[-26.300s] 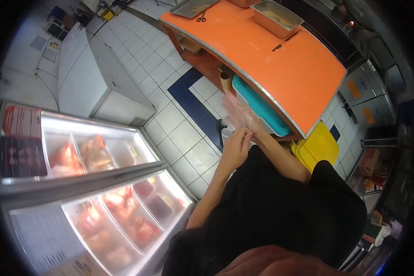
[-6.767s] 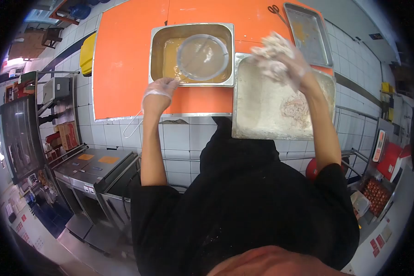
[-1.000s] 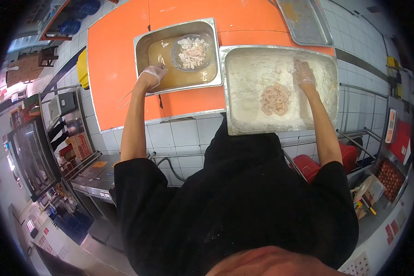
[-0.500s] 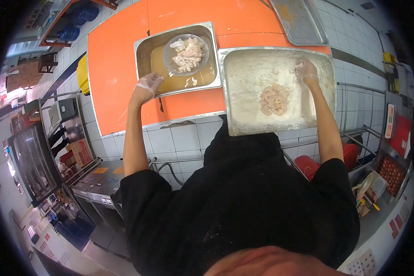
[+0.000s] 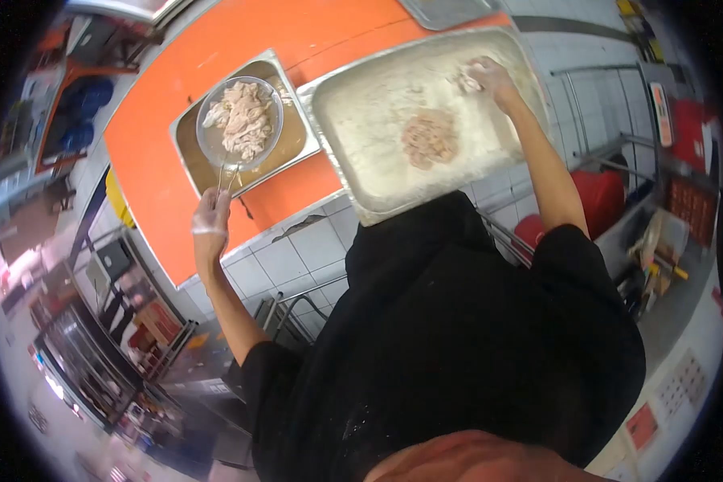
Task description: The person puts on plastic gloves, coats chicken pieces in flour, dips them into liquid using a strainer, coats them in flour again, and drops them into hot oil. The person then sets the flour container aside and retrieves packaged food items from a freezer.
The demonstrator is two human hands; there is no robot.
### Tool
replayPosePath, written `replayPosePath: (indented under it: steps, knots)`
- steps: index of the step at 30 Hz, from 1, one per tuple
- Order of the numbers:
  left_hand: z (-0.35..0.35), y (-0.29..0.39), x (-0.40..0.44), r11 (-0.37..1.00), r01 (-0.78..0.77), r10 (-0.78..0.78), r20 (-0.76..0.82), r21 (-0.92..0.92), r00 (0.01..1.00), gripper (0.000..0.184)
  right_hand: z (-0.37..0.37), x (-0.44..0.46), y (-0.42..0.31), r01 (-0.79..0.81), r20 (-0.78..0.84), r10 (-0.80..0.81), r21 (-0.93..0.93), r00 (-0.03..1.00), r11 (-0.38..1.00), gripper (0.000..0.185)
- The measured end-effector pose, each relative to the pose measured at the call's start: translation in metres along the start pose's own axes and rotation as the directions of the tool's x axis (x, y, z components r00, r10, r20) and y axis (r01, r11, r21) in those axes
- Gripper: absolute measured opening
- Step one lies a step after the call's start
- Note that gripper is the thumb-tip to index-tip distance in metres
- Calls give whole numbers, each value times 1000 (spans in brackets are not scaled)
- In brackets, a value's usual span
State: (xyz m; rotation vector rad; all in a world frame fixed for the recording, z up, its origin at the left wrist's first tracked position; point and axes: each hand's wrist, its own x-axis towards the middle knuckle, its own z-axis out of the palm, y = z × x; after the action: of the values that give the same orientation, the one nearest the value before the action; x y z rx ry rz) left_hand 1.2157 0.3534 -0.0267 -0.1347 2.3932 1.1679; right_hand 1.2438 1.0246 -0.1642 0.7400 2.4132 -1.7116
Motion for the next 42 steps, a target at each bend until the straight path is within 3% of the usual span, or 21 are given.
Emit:
replayPosePath:
  steps: [1, 5, 7, 9, 11, 14, 17, 20, 23, 25, 27, 29, 31, 32, 33, 35, 36, 37, 40, 41, 42]
  knots:
    - [7, 12, -7, 997, 25, -26, -6, -67, 1000, 28, -4, -3, -1, -22, 40, 17, 134, 999, 991, 23]
    - [79, 65, -27, 968, -248, 248, 3, -45, 969, 25, -20, -20, -6, -139, 96, 113, 345, 989, 928, 26]
    - [118, 112, -38, 936, -291, 278, 94, 196, 956, 21, -24, -25, -4, -161, 109, 130, 348, 985, 923, 27]
    - [169, 128, -40, 886, -408, 398, 87, 219, 913, 19, -27, -27, -3, -177, 126, 143, 317, 982, 932, 27]
    - [220, 102, -31, 710, -519, 545, 94, 475, 833, 27, -28, -34, -6, -185, 152, 148, 268, 977, 946, 28]
    - [258, 137, -43, 641, -375, 374, 155, 669, 915, 34, -27, -48, -19, -156, 185, 120, 197, 975, 968, 27]
    - [267, 163, -50, 649, -285, 291, 117, 705, 950, 35, -28, -56, -25, -83, 168, 58, 142, 984, 986, 26]
    - [259, 163, -54, 631, -356, 466, 30, 690, 884, 37, -29, -65, -36, -37, 155, 31, 31, 987, 999, 29]
    - [244, 166, -56, 667, -386, 516, -22, 637, 856, 35, -18, -67, -46, -10, 211, 13, -13, 977, 1000, 35]
    - [237, 144, -50, 842, -425, 483, -115, 334, 868, 28, 10, -60, -21, 44, 304, -47, 18, 952, 999, 39]
    - [224, 135, -45, 899, -433, 438, -179, 67, 881, 24, 58, -64, -7, 284, 177, -224, -511, 958, 811, 46]
    - [199, 129, -40, 945, -282, 248, -197, -164, 948, 19, 79, -70, -17, 338, 276, -195, -758, 941, 558, 56]
    - [154, 131, -43, 954, -98, 44, -190, -283, 981, 17, 84, -77, -41, 381, 484, 97, -784, 870, 490, 70]
    - [128, 136, -45, 955, 0, -61, -195, -297, 979, 18, 79, -61, -39, 448, 554, 113, -763, 825, 466, 73]
    - [107, 130, -40, 968, 33, -99, -258, -250, 961, 19, 68, -33, -31, 514, 620, 133, -735, 773, 441, 77]
    - [64, 106, -25, 973, 148, -199, -318, -176, 927, 25, 54, -19, -27, 399, 477, 60, -792, 877, 462, 75]
    - [42, 90, -17, 964, 224, -259, -316, -145, 913, 29, 46, -18, -31, 204, 226, -23, -827, 974, 524, 70]
    - [30, 82, -13, 948, 298, -319, -313, -113, 895, 33, 43, -18, -32, 10, -49, -83, -803, 995, 597, 65]
    - [14, 70, 2, 886, 368, -272, -327, 282, 905, 44, 111, 1, 26, 61, 1, -236, -968, 972, 244, 53]
    - [7, 44, 14, 878, 242, -123, -294, 414, 948, 49, 113, -9, 20, 220, 181, -147, -922, 972, 317, 52]
    - [1, 27, 27, 869, 217, -105, -264, 445, 959, 48, 108, -24, 6, 357, 359, -73, -843, 931, 402, 51]
